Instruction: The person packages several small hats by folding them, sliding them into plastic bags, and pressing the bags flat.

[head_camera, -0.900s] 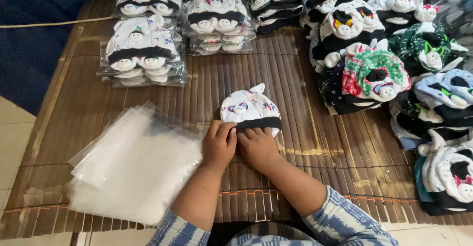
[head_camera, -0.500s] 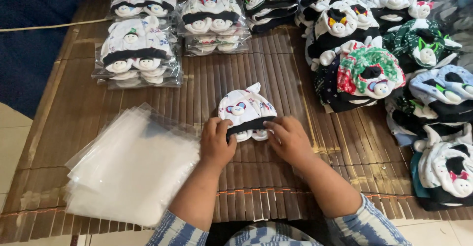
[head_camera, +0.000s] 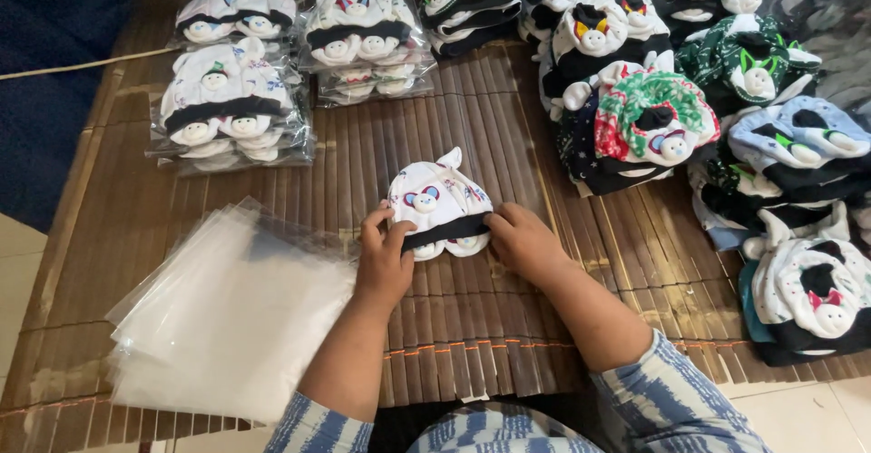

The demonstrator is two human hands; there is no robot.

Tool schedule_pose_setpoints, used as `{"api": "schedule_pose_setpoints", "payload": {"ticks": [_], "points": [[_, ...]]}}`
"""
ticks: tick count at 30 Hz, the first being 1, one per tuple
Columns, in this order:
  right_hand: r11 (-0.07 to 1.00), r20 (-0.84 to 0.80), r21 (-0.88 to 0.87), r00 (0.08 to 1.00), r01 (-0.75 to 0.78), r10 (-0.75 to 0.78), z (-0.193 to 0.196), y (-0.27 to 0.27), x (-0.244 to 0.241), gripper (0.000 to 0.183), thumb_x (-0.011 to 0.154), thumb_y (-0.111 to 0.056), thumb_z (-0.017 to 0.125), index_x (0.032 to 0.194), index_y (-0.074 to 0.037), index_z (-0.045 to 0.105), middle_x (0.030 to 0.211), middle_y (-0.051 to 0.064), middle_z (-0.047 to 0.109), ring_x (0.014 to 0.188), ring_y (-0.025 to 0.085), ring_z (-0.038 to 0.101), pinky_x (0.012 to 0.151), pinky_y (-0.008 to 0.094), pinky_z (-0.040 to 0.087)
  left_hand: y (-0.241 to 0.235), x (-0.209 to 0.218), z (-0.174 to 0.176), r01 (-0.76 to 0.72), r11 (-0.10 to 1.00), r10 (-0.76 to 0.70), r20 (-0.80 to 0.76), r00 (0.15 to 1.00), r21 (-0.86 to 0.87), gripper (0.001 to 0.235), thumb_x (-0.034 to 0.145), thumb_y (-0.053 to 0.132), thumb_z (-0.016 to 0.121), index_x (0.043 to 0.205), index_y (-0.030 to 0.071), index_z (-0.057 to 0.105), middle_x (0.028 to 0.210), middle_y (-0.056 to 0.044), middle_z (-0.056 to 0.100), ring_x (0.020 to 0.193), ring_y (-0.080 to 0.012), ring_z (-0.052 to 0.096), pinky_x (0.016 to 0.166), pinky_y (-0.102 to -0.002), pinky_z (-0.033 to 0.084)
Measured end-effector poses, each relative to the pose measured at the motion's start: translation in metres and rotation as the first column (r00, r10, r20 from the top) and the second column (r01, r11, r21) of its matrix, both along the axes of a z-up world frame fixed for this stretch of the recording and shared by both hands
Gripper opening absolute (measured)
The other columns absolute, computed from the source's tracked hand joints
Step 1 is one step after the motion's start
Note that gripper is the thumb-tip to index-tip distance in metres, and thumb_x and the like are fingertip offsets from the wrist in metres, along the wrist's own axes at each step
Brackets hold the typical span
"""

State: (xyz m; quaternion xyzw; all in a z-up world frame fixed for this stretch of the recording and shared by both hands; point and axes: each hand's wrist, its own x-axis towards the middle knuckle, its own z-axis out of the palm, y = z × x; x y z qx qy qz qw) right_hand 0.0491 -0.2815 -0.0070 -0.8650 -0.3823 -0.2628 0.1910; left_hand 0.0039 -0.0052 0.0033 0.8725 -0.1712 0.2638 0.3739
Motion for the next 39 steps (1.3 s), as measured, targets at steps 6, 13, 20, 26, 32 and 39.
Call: {"api": "schedule_pose_setpoints", "payload": {"ticks": [6, 13, 20, 26, 32, 39], "points": [[0.986, 0.026, -0.007, 0.985, 0.169, -0.168, 0.030, -0.003, -0.032, 0.020, 0.079, -0.011, 0.069, 0.097, -0.011, 0.059, 0.082, 0.009, 0.050, 0.063, 0.034, 0.059, 0.057, 0.045, 0.048, 0.001, -0.001, -0.002, -0.169, 0.967, 0.176, -0.020, 0.984, 0.190, 0.054, 0.077, 0.013, 0.080, 0.124, 0.015, 0.052, 0.118, -0.009, 0.040, 0.118, -0.0327, 0.056, 0.101, -0.049, 0.053], [0.964, 0.123, 0.002, 0.957, 0.264, -0.263, 0.001, -0.007, -0.027, 0.016, 0.081, -0.018, 0.070, 0.091, -0.015, 0.058, 0.078, 0.004, 0.049, 0.064, 0.029, 0.059, 0.056, 0.042, 0.048, 0.004, 0.000, -0.011, 0.000, 0.986, 0.029, -0.170, 0.985, 0.169, 0.057, 0.076, 0.010, 0.076, 0.128, 0.017, 0.054, 0.115, -0.009, 0.051, 0.103, -0.0381, 0.067, 0.088, -0.051, 0.056], [0.931, 0.228, -0.127, 0.923, 0.343, -0.309, 0.021, 0.012, -0.041, 0.032, 0.068, -0.026, 0.074, 0.097, -0.018, 0.065, 0.086, 0.005, 0.054, 0.080, 0.029, 0.058, 0.067, 0.042, 0.044, 0.005, -0.003, -0.008, 0.025, 0.988, 0.002, -0.169, 0.986, 0.152, 0.058, 0.076, 0.012, 0.075, 0.129, 0.021, 0.055, 0.125, -0.009, 0.047, 0.112, -0.0382, 0.065, 0.089, -0.051, 0.059], [0.991, 0.347, -0.064, 0.933, 0.122, -0.092, 0.033, 0.064, -0.063, 0.010, 0.090, -0.023, 0.061, 0.096, -0.017, 0.066, 0.092, 0.009, 0.059, 0.086, 0.032, 0.060, 0.081, 0.046, 0.046, 0.005, -0.006, 0.005, 0.044, 0.994, -0.024, -0.195, 0.980, 0.103, 0.046, 0.082, 0.012, 0.071, 0.125, 0.015, 0.056, 0.122, -0.010, 0.047, 0.110, -0.0389, 0.065, 0.089, -0.051, 0.060], [0.989, 0.457, -0.053, 0.884, 0.140, -0.101, 0.028, 0.094, -0.057, 0.009, 0.092, -0.011, 0.061, 0.098, -0.014, 0.066, 0.091, 0.011, 0.058, 0.081, 0.031, 0.058, 0.079, 0.047, 0.049, 0.005, -0.008, 0.013, 0.057, 0.992, -0.042, -0.126, 0.991, 0.114, 0.041, 0.080, 0.007, 0.068, 0.119, 0.014, 0.056, 0.118, -0.009, 0.051, 0.110, -0.0369, 0.066, 0.090, -0.048, 0.060], [1.000, 0.363, 0.000, 0.931, 0.029, -0.027, 0.034, 0.087, -0.060, 0.002, 0.095, -0.017, 0.066, 0.096, -0.017, 0.067, 0.094, 0.008, 0.060, 0.091, 0.029, 0.062, 0.089, 0.046, 0.053, 0.008, -0.008, 0.006, 0.024, 0.995, -0.024, -0.001, 1.000, 0.099, 0.037, 0.083, 0.012, 0.067, 0.120, 0.016, 0.063, 0.117, -0.007, 0.060, 0.113, -0.0325, 0.066, 0.095, -0.045, 0.057]]}}
